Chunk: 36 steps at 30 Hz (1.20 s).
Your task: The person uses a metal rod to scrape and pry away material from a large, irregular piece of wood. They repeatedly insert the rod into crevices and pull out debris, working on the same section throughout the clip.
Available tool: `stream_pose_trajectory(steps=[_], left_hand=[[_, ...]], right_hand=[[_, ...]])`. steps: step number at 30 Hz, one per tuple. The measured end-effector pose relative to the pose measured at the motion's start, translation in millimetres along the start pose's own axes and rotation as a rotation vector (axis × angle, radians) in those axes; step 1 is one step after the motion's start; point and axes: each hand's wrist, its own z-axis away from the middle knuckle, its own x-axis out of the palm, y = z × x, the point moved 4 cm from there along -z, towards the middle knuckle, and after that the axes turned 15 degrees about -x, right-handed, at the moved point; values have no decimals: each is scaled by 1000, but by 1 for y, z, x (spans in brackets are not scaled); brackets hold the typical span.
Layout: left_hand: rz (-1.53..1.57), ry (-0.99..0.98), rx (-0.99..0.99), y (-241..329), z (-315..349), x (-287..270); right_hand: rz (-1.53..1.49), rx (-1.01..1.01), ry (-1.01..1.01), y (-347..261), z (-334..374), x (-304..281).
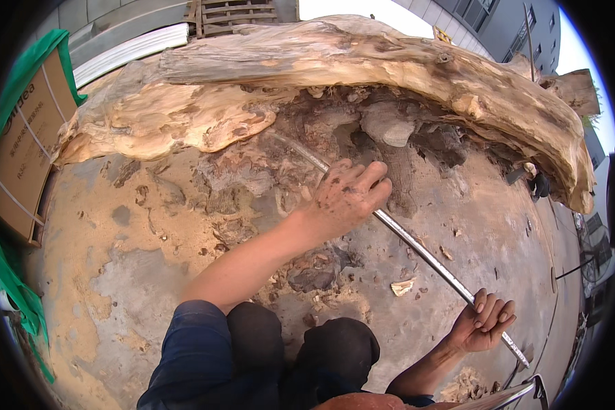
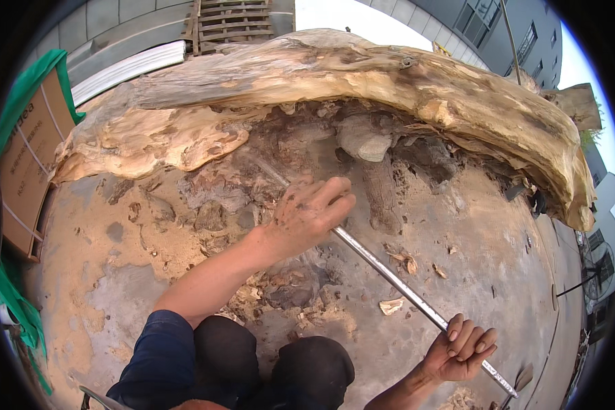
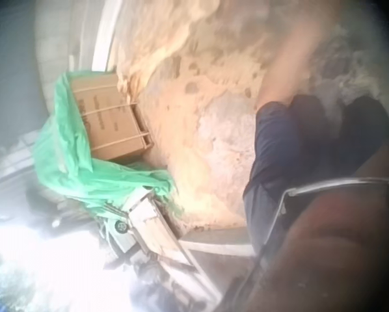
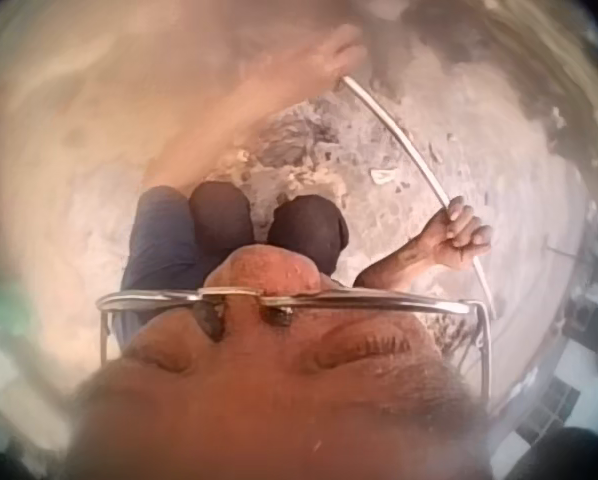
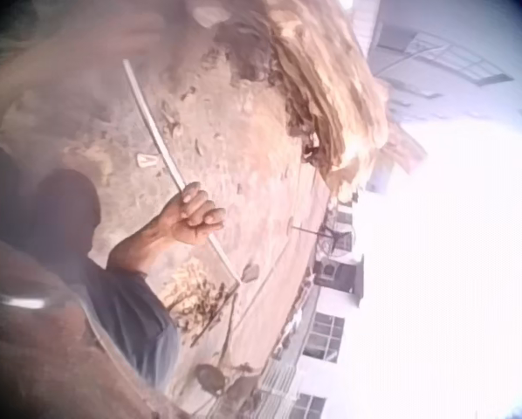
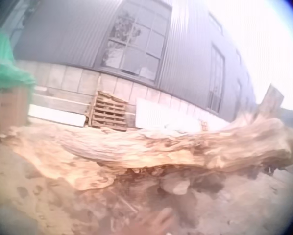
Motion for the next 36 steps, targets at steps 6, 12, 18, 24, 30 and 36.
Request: stream_pose_trajectory(steps=[6,12,18,24,30,36], left_hand=[[122,255,79,33,-54,12],[180,291,93,37,-83,17],[207,350,84,16,-96,19],[242,464,54,8,-91,9],[309,547,57,12,-95,-6],[314,592,30,0,-108,5]], right_hand=[[25,-174,-182,-41,-33,25],[44,-292,-280,-50,-48,54],[57,-300,-424,-33,-65,94],[42,-229,-573,-32,-83,127],[-42,-319,-646,-34,-77,134],[-146,-248,-533,-50,-97,121]])
